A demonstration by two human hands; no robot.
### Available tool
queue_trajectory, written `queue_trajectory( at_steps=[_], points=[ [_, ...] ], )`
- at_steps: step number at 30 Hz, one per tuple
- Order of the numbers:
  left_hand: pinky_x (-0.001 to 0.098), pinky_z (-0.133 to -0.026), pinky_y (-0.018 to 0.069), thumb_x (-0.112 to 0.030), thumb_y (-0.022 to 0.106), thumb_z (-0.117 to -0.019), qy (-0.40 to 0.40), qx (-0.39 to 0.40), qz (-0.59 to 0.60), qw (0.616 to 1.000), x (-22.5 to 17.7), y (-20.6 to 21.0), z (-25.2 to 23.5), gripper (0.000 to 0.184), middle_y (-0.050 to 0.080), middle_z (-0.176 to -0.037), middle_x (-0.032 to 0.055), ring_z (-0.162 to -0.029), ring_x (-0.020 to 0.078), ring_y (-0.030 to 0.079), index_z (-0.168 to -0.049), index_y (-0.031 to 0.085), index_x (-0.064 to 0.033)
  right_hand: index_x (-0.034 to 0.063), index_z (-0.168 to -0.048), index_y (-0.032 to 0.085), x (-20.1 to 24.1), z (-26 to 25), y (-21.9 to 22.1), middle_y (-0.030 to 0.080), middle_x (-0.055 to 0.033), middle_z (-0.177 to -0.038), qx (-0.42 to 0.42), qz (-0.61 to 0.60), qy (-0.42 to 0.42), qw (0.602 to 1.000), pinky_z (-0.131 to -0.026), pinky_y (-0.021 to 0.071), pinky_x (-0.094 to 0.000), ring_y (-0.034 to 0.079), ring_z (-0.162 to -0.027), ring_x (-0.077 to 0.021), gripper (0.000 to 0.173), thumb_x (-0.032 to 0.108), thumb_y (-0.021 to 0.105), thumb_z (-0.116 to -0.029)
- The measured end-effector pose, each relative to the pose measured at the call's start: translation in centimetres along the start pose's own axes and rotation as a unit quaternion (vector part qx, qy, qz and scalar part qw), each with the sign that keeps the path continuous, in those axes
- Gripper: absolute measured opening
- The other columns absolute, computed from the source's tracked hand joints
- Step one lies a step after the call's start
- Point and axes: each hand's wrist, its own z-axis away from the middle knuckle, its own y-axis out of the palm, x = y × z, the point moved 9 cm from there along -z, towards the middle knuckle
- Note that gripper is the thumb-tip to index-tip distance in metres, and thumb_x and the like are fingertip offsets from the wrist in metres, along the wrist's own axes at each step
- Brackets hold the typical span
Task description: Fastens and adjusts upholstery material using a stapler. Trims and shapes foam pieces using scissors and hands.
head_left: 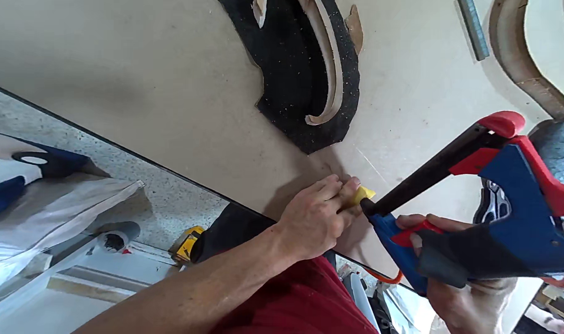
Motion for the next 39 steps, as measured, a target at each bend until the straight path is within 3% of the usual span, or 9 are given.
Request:
queue_trajectory(
  at_steps=[7,13,17,20,23,28,31,33,39],
  points=[
    [0.0413,-0.111,0.0481,-0.011,0.061,-0.0923,0.007,0.000,-0.009,1.000,0.0,0.1,0.1,0.028,0.065,-0.140,0.0107,-0.126,0.0288,0.064,-0.110,0.080,-0.0212,0.0178,-0.122,0.066,0.0,-0.3,0.0,0.077,-0.0063,-0.101,-0.017,0.002,0.022,1.000,-0.079,0.0648,-0.0374,0.076,-0.090,-0.0227,0.033,0.024,0.076,-0.0912],
    [0.0428,-0.108,0.0502,-0.011,0.061,-0.0907,0.028,0.002,-0.020,0.999,0.1,0.2,0.1,0.032,0.065,-0.140,0.0104,-0.124,0.0299,0.064,-0.114,0.080,-0.0231,0.0140,-0.113,0.070,-0.1,-0.2,-0.2,0.077,-0.0033,-0.094,-0.063,0.050,0.051,0.995,-0.074,0.0655,-0.0391,0.076,-0.084,-0.0199,0.033,0.028,0.079,-0.0847],
    [0.0417,-0.103,0.0526,-0.014,0.062,-0.0913,0.023,0.016,-0.024,0.999,0.4,0.1,-0.1,0.028,0.065,-0.140,0.0047,-0.124,0.0259,0.063,-0.111,0.080,-0.0242,0.0081,-0.128,0.065,0.0,0.6,-0.7,0.078,-0.0088,-0.104,-0.081,0.030,0.086,0.993,-0.078,0.0661,-0.0448,0.077,-0.091,-0.0269,0.048,0.028,0.075,-0.0858],
    [0.0429,-0.097,0.0560,-0.017,0.065,-0.0906,0.030,0.010,-0.027,0.999,0.3,-0.2,-0.2,0.026,0.065,-0.140,0.0059,-0.119,0.0270,0.066,-0.110,0.080,-0.0262,0.0024,-0.125,0.064,0.6,2.8,-2.7,0.078,-0.0120,-0.105,-0.142,0.015,0.052,0.988,-0.080,0.0660,-0.0458,0.077,-0.092,-0.0295,0.049,0.030,0.077,-0.0865],
    [0.0429,-0.090,0.0583,-0.024,0.061,-0.0953,0.036,0.008,-0.041,0.999,0.0,-0.2,-0.3,0.023,0.066,-0.137,0.0074,-0.113,0.0274,0.067,-0.109,0.080,-0.0271,0.0008,-0.120,0.065,0.9,5.4,-4.7,0.077,-0.0128,-0.104,-0.201,0.006,-0.001,0.979,-0.081,0.0659,-0.0465,0.077,-0.093,-0.0302,0.043,0.023,0.077,-0.0854],
    [0.0426,-0.090,0.0558,-0.032,0.060,-0.0979,0.021,0.007,-0.064,0.998,-0.3,-0.1,-0.8,0.022,0.067,-0.130,0.0057,-0.108,0.0260,0.065,-0.104,0.079,-0.0225,0.0110,-0.118,0.068,0.8,6.5,-3.9,0.077,-0.0089,-0.107,-0.222,-0.038,-0.077,0.971,-0.084,0.0653,-0.0449,0.076,-0.097,-0.0272,0.039,0.023,0.081,-0.0831],
    [0.0453,-0.095,0.0545,-0.032,0.067,-0.0940,-0.005,0.000,-0.054,0.999,0.1,-0.4,-1.2,0.032,0.070,-0.125,0.0053,-0.109,0.0260,0.066,-0.121,0.074,-0.0158,0.0092,-0.115,0.069,0.0,6.3,-2.3,0.077,-0.0104,-0.107,-0.203,-0.062,-0.102,0.972,-0.083,0.0649,-0.0447,0.075,-0.096,-0.0270,0.036,0.023,0.082,-0.0841],
    [0.0476,-0.100,0.0507,-0.036,0.066,-0.0936,-0.003,0.010,-0.067,0.998,0.4,-0.4,-1.6,0.041,0.070,-0.122,0.0038,-0.113,0.0244,0.064,-0.130,0.070,-0.0174,0.0075,-0.114,0.069,-0.8,6.1,-1.5,0.077,-0.0114,-0.106,-0.195,-0.063,-0.100,0.974,-0.082,0.0651,-0.0450,0.076,-0.095,-0.0277,0.035,0.021,0.081,-0.0839],
    [0.0462,-0.100,0.0448,-0.044,0.066,-0.0933,-0.006,0.099,-0.100,0.990,0.9,0.7,-2.6,0.045,0.065,-0.112,0.0027,-0.111,0.0230,0.059,-0.134,0.068,-0.0253,0.0097,-0.113,0.070,-2.0,5.6,-0.5,0.077,-0.0101,-0.107,-0.184,-0.052,-0.099,0.977,-0.084,0.0650,-0.0457,0.075,-0.097,-0.0275,0.038,0.028,0.084,-0.0822]
  ],
)
